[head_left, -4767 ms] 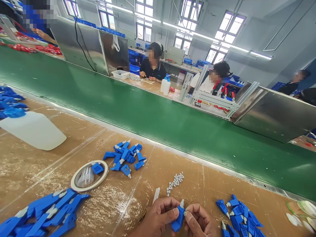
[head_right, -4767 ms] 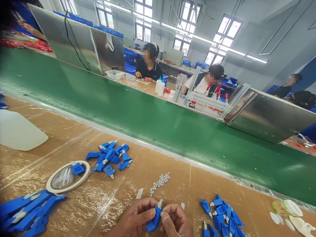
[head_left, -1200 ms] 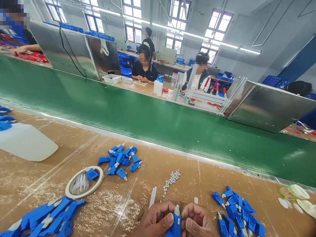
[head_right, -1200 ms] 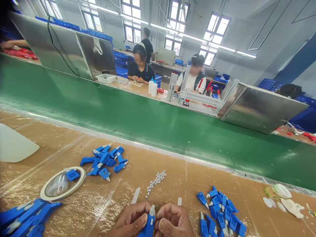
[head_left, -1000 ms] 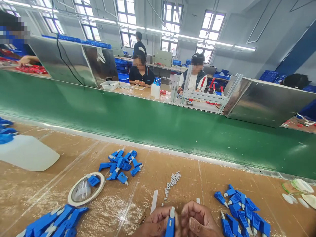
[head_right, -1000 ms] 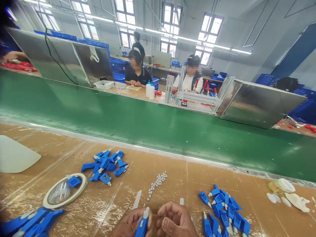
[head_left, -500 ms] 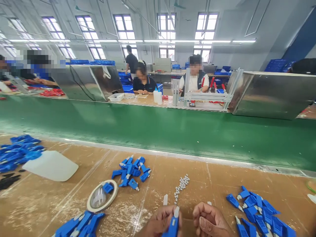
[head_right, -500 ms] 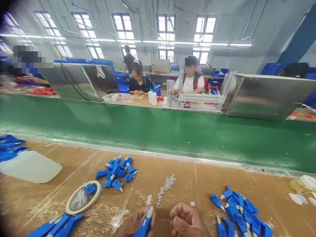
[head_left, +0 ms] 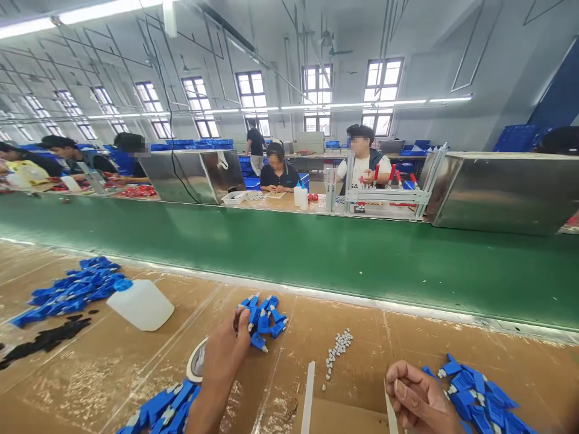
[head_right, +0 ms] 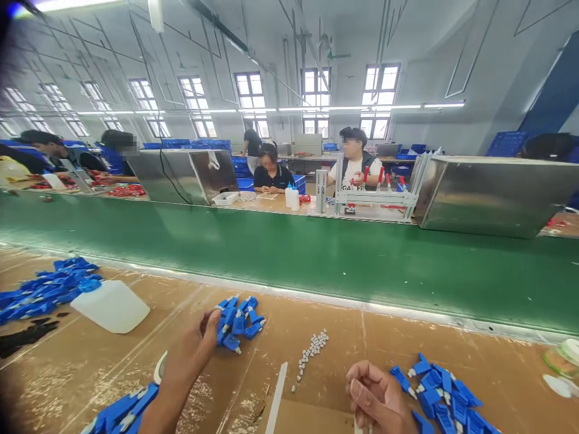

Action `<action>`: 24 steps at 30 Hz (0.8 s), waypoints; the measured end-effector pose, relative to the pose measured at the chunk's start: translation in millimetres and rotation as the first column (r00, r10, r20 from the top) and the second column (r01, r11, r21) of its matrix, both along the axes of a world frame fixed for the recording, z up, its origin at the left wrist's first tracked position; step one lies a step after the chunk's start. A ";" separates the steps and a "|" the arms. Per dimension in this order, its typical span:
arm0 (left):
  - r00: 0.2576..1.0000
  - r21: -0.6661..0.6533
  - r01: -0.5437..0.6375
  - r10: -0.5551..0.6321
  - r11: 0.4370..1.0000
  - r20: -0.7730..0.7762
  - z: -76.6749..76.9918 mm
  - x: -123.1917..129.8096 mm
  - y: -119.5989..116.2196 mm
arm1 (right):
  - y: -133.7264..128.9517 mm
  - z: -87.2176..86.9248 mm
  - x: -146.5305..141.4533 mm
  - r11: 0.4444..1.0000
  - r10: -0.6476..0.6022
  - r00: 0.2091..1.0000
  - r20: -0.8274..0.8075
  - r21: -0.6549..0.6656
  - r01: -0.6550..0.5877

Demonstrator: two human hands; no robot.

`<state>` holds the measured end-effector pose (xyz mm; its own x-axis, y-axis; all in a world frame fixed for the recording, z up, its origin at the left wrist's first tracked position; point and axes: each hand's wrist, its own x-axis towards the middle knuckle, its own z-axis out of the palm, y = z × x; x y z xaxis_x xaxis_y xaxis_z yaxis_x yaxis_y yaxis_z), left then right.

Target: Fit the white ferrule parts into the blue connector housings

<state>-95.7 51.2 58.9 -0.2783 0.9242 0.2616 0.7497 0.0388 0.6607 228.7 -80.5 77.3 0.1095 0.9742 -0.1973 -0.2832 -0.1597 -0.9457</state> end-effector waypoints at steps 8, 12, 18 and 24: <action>0.597 -0.129 0.789 -0.799 0.601 -0.071 16.1 148.7 -49.1 | -28.2 41.0 75.3 0.763 -0.611 0.791 0.003 0.269 0.588; 0.138 -0.373 0.904 -0.969 0.208 -0.205 17.5 236.2 -63.3 | -27.7 26.1 91.6 0.699 -0.698 0.716 0.007 0.228 0.678; 0.072 -0.371 0.923 -0.993 0.101 -0.092 -1.0 281.3 -60.3 | -26.6 5.3 92.0 0.736 -0.670 0.740 0.062 0.187 0.651; 0.342 -0.226 0.936 -0.847 0.269 0.408 -23.1 229.3 -58.0 | -29.7 7.7 84.3 0.864 -0.502 0.828 0.249 0.184 0.469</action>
<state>133.5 -6.8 35.8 0.7913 0.6047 -0.0907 0.3463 -0.3210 0.8815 313.0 -110.2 85.0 0.6080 0.7937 0.0189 -0.0184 0.0380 -0.9991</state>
